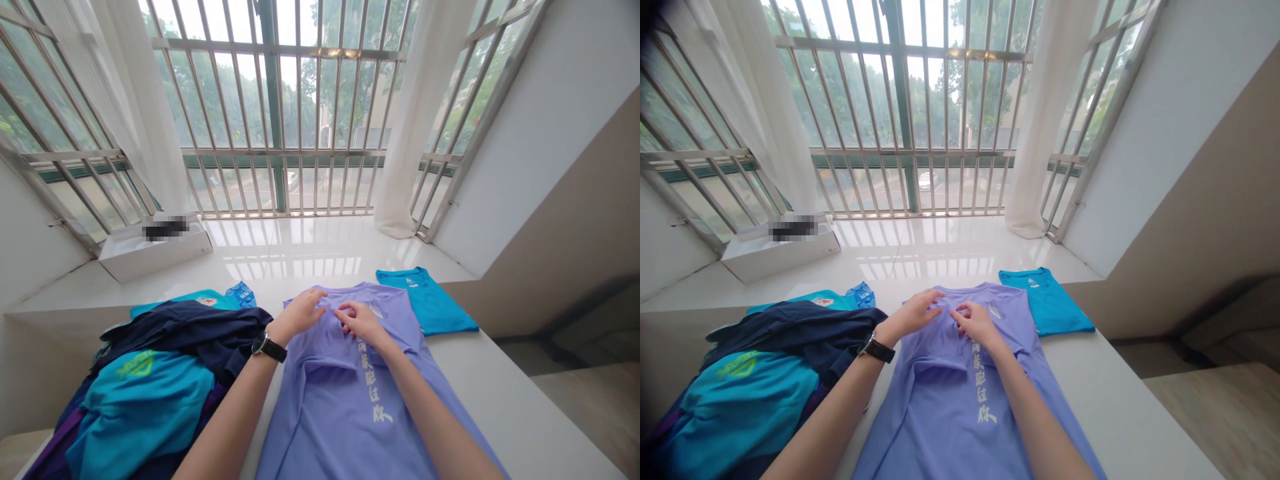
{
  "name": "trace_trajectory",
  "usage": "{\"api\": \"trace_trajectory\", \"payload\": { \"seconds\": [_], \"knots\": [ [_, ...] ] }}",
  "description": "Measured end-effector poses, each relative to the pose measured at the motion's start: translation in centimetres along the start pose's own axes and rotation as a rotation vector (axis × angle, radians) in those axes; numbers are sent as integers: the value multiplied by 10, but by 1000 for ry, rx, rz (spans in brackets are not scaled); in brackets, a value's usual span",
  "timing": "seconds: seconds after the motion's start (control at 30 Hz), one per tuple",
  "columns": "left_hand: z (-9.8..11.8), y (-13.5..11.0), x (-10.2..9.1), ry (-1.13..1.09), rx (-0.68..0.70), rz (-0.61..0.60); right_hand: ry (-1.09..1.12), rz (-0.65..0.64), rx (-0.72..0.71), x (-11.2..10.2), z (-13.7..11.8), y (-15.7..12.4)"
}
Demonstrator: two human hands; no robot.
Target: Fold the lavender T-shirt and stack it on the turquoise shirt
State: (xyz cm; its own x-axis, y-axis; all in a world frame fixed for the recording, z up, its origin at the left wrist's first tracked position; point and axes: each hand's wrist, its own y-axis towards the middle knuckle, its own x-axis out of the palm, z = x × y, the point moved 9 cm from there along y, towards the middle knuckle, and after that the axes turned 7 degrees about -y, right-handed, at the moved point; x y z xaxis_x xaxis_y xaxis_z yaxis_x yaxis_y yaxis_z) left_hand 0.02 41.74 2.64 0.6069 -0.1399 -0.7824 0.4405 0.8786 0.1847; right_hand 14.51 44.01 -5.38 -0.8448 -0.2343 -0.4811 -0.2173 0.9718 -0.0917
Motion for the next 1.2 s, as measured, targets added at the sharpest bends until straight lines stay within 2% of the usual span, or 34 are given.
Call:
{"api": "trace_trajectory", "payload": {
  "seconds": [0.13, 0.3, 0.47, 0.57, 0.8, 0.93, 1.2],
  "knots": [
    [-5, -6, -24, 179, -90, -62, -26, 43, -17, -2, -2, -3],
    [-33, -16, -28, 376, -251, -171, -86, 92, -50, -3, -11, -7],
    [-47, -17, -30, 423, -289, -135, -178, 154, -132, -4, -30, -15],
    [-50, -17, -31, 432, -296, -124, -191, 190, -174, -11, -41, -19],
    [-50, -13, -29, 423, -285, -46, -305, 294, -175, -34, -40, -22],
    [-51, -14, -26, 418, -299, -47, -385, 240, -168, -30, -32, -21],
    [-62, -24, -34, 403, -343, -158, -463, 135, -171, -23, -27, -19]
  ]
}}
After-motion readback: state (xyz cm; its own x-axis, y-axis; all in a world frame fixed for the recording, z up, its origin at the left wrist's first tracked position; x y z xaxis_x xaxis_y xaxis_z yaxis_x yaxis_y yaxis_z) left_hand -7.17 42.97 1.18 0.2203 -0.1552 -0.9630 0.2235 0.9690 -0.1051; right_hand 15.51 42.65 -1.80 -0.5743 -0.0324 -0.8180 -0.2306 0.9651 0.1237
